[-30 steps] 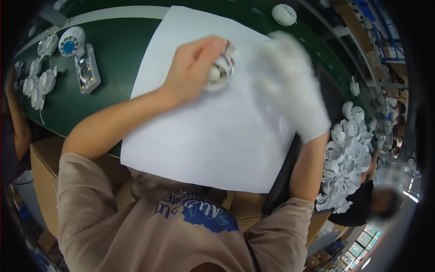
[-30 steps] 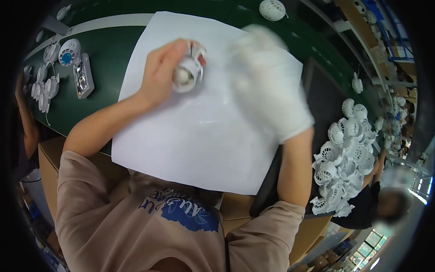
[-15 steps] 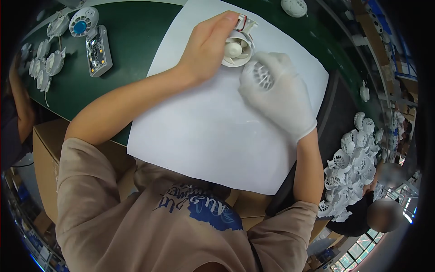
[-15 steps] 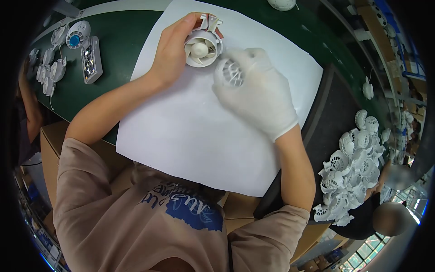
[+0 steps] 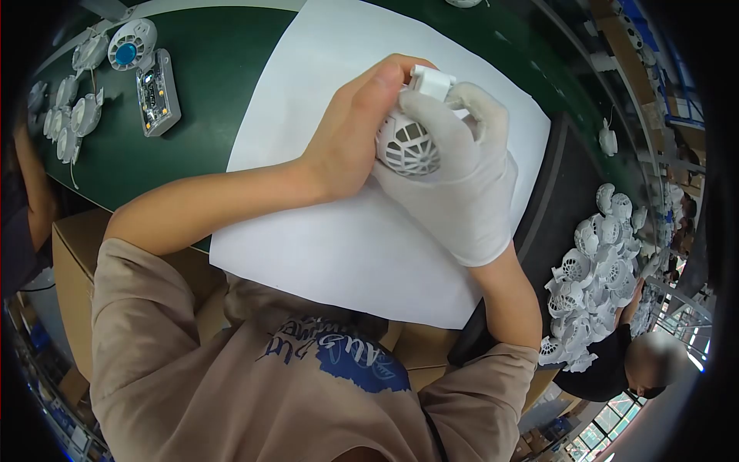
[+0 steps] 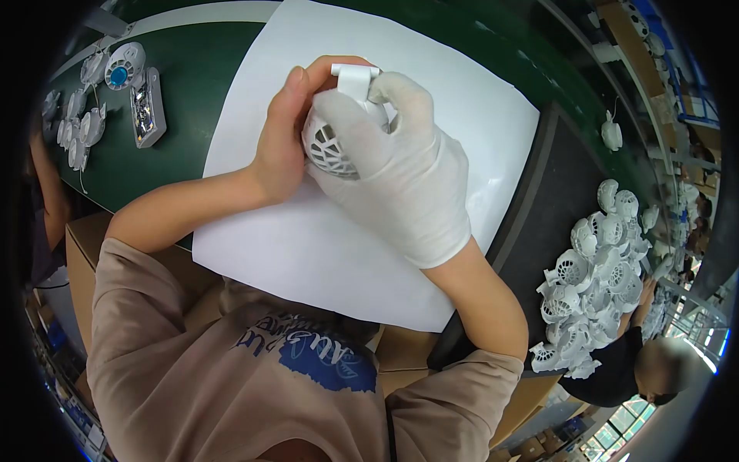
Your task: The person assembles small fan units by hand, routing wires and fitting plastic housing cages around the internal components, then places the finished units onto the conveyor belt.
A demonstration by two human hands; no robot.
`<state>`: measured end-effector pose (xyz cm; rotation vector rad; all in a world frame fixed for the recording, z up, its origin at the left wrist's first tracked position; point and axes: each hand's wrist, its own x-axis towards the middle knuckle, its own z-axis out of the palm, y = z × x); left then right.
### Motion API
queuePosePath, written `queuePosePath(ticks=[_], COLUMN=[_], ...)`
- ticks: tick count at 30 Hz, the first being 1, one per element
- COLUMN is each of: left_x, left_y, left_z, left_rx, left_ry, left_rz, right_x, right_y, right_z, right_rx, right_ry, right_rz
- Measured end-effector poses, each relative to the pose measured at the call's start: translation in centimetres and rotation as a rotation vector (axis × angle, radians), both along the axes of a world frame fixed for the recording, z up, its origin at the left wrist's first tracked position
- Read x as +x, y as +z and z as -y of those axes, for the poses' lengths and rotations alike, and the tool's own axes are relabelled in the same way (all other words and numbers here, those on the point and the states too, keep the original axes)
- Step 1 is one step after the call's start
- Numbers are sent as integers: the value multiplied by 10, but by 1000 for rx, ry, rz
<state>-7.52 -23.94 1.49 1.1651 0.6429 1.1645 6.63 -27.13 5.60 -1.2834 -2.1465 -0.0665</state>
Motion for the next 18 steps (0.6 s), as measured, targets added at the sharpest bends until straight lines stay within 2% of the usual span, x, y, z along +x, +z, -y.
queuePosePath(ticks=[12, 16, 18], left_x=[1, -8, -12], left_y=[-7, -8, -15], left_z=[-9, -27, -32], left_rx=[57, 113, 286], left_ry=[75, 31, 31], left_rz=[20, -182, -268], right_x=[-2, 8, 13], right_y=[-2, -3, -11], right_z=[-5, -11, -16], right_rx=[-25, -181, -193], right_ry=[40, -3, -3], right_rz=[10, -149, -203])
